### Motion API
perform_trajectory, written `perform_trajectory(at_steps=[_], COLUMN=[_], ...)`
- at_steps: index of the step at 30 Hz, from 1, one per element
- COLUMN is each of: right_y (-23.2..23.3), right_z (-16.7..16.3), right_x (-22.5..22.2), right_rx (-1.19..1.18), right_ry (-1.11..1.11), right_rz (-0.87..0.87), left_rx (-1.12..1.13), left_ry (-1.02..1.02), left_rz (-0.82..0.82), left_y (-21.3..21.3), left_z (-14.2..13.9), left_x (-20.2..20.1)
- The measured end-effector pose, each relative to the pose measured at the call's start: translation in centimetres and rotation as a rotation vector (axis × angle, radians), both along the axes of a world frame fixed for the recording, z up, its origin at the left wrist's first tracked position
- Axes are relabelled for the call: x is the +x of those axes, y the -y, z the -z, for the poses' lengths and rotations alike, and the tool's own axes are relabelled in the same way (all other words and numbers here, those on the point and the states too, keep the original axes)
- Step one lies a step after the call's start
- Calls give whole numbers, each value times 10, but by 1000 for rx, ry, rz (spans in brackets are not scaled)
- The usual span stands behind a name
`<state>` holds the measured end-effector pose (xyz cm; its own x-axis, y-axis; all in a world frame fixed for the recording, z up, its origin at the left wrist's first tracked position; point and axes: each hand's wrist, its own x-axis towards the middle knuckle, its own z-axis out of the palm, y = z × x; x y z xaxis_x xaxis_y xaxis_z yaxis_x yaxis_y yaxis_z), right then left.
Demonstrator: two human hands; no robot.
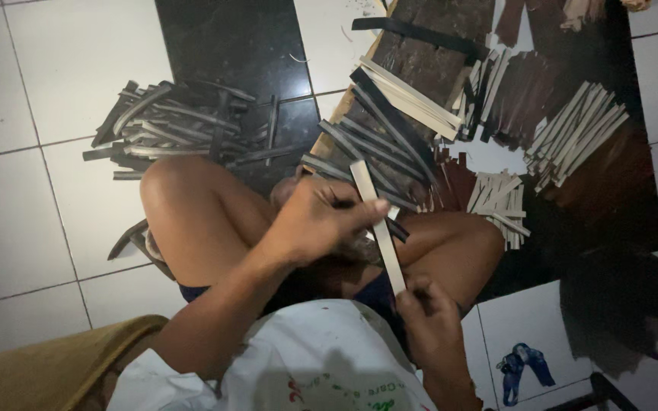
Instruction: The person sits on the floor and repeatedly rubs thin wooden strips against a fixed abrasive block to smooth their edges. They handle the strips one at a time, flipping them as needed, and place finished pieces into a growing pile.
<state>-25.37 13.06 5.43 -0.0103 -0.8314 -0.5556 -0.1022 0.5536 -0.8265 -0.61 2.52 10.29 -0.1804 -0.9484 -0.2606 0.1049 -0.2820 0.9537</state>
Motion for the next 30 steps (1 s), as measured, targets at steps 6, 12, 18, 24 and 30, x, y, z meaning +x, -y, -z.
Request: perform_trajectory(at_steps=[6,12,18,24,30], right_y=[-12,5,31,44,32], right_z=[0,10,0,4,15], right_x=[-20,-27,-25,-20,-26], right_rx=[-119,-204,-241,-154,-63], right_ry=[90,73,47,48,-29], right_rz=[9,50,-25,-8,-53], left_rx=[-46,14,156,187,95], left_ry=[-50,-254,-333,-455,-153], left_rz=[-37,-113,57,102,-70], left_y=[19,33,25,26,44], left_z=[3,-2,5,25,41], left_x=[-7,-23,-49,-65,-45])
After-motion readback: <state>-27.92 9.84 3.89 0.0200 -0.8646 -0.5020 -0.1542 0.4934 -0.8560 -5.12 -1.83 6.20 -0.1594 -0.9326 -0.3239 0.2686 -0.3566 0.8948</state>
